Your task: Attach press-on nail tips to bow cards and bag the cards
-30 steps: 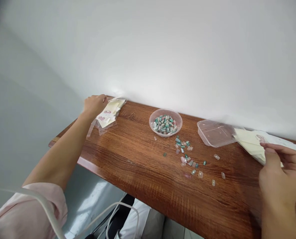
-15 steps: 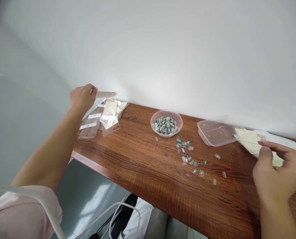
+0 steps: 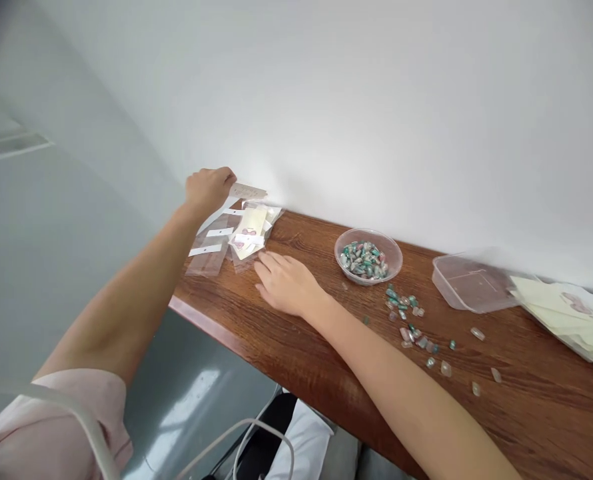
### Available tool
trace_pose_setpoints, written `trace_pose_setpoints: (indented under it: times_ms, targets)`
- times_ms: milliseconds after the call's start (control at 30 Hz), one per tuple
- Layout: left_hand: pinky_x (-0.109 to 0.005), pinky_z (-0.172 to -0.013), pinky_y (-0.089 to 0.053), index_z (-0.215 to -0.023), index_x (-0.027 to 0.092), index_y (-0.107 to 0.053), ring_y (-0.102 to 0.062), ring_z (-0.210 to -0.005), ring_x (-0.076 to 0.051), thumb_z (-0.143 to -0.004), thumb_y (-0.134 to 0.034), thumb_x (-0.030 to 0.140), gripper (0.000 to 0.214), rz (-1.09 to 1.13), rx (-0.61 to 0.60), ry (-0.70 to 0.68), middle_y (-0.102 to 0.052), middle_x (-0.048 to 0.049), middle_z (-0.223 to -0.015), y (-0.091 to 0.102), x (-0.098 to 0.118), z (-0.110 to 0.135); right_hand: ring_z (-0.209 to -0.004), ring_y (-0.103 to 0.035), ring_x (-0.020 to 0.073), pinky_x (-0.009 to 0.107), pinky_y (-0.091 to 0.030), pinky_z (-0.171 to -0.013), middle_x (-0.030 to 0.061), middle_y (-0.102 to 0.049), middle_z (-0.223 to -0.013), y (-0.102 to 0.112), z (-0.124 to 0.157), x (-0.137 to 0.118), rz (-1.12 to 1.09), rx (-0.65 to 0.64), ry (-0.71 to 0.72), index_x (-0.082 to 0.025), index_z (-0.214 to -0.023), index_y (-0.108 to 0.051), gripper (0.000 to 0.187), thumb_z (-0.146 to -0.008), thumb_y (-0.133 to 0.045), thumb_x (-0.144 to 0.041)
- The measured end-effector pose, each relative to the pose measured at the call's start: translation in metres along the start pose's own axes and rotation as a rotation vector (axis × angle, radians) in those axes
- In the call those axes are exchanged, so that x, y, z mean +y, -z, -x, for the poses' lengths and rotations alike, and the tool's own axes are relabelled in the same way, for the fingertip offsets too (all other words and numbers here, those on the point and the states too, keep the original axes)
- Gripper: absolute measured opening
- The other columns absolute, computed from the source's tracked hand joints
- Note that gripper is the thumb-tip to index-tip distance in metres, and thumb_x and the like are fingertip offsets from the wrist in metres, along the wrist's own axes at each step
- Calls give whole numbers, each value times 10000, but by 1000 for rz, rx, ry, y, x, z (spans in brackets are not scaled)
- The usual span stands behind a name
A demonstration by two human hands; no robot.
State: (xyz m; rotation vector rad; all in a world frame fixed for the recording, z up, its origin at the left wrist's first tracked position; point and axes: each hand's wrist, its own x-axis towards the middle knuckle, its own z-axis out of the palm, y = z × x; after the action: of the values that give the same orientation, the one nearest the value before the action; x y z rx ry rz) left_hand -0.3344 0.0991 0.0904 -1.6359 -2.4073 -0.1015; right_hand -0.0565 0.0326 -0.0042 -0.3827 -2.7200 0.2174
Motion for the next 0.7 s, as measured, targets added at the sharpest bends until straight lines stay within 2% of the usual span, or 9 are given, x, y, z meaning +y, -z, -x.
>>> trace_pose_setpoints:
  times_ms: [100,167,233,367,533,700]
  targets:
    - [-449,-887,-461,-1230,216,-698,-660,-1104,-362,-1040,-314,322,442,-17,69,13,-730,-180,-1162,-3,-5,-6,-1613,-257,321,475,-239,-1314,200,-280,-1729,-30,-63,20,-49,-162,-150,-44,-1597,-391,651,-1067,-467,-414]
    - [-450,-898,-465,-1231,214,-711,-667,-1104,-362,-1041,-327,344,448,-19,88,0,-731,-174,-1168,-4,-8,-10,-1634,-185,315,501,-172,-1326,198,-202,-1750,-48,-89,33,-66,-197,-191,-59,-1644,-298,707,-1071,-435,-450]
    - [-453,-920,-464,-1234,216,-719,-669,-1110,-357,-1044,-338,358,448,-17,94,-15,-730,-164,-1166,-3,-11,-14,-1638,-171,319,546,-126,-1324,198,-201,-1749,-62,-103,41,-83,-228,-217,-79,-1650,-293,719,-1069,-412,-485]
    - [-443,-902,-468,-1138,210,-762,-677,-1063,-344,-1013,-434,293,361,6,105,-71,-739,-151,-1059,1,-16,-21,-1635,-171,345,635,-68,-1308,185,-157,-1759,-78,-103,47,-113,-271,-241,-89,-1658,-272,778,-1054,-392,-564]
    - [-452,-873,-456,-1038,192,-773,-659,-1049,-359,-976,-516,241,268,135,149,-38,-723,-156,-1000,4,-19,-27,-1641,-148,329,671,-31,-1301,144,-123,-1771,-76,-99,48,-132,-288,-248,-128,-1665,-260,798,-1041,-375,-612]
    - [-404,-952,-426,-1091,159,-736,-606,-1045,-237,-1010,-522,258,249,283,259,43,-738,-93,-1055,20,-30,-29,-1642,-141,329,699,-28,-1290,155,-144,-1767,-74,-100,47,-137,-298,-262,-135,-1659,-276,798,-1031,-419,-607]
